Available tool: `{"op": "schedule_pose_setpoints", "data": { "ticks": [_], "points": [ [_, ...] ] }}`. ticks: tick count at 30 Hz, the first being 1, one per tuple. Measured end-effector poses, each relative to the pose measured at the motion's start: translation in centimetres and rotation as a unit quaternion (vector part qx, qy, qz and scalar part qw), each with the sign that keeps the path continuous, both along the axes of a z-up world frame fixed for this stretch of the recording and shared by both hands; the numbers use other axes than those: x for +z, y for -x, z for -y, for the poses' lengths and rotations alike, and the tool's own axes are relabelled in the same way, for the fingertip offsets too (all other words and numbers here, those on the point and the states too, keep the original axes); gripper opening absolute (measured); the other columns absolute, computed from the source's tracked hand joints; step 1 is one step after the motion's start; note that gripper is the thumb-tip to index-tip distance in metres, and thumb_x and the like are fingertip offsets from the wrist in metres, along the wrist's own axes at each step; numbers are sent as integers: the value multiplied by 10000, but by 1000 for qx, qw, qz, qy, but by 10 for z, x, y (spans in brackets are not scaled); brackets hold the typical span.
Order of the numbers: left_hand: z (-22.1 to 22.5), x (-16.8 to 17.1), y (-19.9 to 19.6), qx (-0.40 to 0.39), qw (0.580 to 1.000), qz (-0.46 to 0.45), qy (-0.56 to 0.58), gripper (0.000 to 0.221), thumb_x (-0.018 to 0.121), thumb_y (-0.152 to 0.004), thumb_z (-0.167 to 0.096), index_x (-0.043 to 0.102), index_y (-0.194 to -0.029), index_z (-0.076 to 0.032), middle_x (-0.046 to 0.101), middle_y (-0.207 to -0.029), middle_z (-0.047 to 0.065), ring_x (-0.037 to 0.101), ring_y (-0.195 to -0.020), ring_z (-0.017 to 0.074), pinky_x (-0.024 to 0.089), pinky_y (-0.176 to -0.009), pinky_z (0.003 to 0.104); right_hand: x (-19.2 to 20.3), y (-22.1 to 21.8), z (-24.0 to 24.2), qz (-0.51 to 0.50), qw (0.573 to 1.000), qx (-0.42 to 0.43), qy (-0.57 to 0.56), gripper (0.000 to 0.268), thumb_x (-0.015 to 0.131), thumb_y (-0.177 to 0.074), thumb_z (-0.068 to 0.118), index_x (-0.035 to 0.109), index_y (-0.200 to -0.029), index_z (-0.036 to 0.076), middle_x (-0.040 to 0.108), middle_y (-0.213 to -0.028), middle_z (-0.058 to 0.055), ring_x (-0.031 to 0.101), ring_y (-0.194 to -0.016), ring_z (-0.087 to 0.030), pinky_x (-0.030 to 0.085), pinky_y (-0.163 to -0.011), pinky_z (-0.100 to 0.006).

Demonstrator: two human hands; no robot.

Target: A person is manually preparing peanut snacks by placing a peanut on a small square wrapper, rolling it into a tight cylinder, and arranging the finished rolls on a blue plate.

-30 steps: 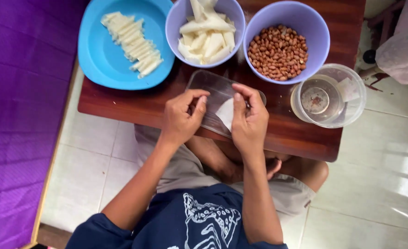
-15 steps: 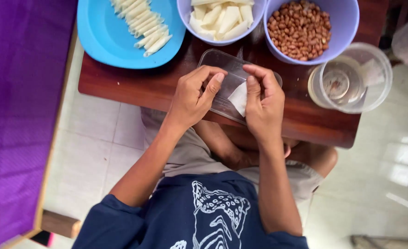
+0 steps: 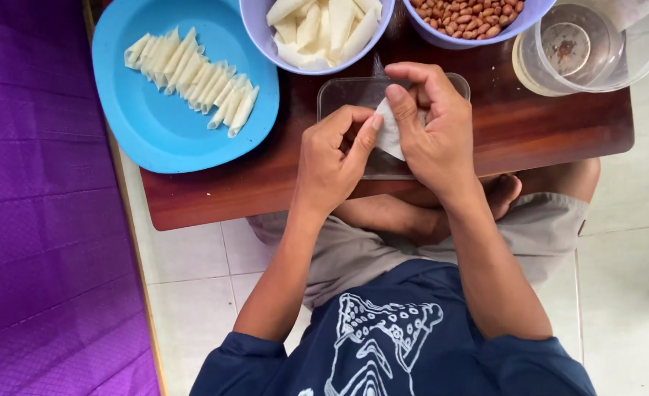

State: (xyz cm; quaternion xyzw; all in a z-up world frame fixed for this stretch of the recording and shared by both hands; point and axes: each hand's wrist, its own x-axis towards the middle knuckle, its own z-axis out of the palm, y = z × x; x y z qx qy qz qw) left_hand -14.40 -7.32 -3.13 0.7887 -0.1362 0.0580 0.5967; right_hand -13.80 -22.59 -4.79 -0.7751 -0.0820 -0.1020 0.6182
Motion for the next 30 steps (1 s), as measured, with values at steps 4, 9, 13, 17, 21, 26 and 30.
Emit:
{"op": "schedule_pose_setpoints", "data": {
  "ticks": [4,9,13,17,21,26,30],
  "points": [
    [-3,-6,2,16,1000,-9,15,110,641,-960,-75,667,-923,25,630,-739,32,465,-590,94,398,-528,227,-6,1,2,-48,998,15,-42,191,543,-1108,40,593,-1285,-13,560,-912,-18,443,-742,-48,383,-650,-178],
    [1,-19,3,47,999,27,6,160,634,-1013,-197,729,-931,-98,612,-632,80,611,-563,187,504,-492,285,-20,-10,13,-47,997,33,-44,227,561,-1119,120,652,-1314,48,580,-778,-29,590,-649,-38,481,-559,-196],
    [16,-15,19,105,994,24,-1,154,640,-1001,-202,719,-922,-97,618,-646,83,645,-591,221,514,-496,313,-20,-17,24,-47,993,105,-24,204,594,-1101,102,677,-1272,28,597,-742,-71,610,-612,-74,490,-518,-219],
    [16,-12,21,111,993,33,-16,141,644,-1003,-181,715,-910,-102,619,-654,82,643,-589,225,513,-496,309,-14,-11,26,-43,992,119,-19,203,617,-1073,82,698,-1247,14,602,-736,-90,568,-603,-80,480,-501,-237],
    [10,-11,15,88,996,3,-16,139,642,-988,-164,723,-900,-94,631,-652,92,648,-593,233,513,-508,329,-12,-5,26,-62,992,106,-38,211,622,-1075,92,692,-1263,26,596,-760,-73,560,-645,-63,492,-510,-229],
    [5,-15,7,69,997,-34,-10,125,639,-984,-180,730,-939,-107,652,-660,96,657,-610,230,525,-507,331,-17,-6,26,-66,994,76,-52,227,568,-1088,118,690,-1250,16,632,-772,-111,613,-577,-109,531,-483,-241],
    [3,-12,5,67,995,-66,-26,112,650,-964,-183,735,-944,-112,671,-669,120,682,-623,251,535,-484,328,-18,-5,22,-74,993,69,-56,217,600,-1053,80,698,-1228,-2,627,-765,-110,594,-568,-110,543,-490,-257]
  ]
}}
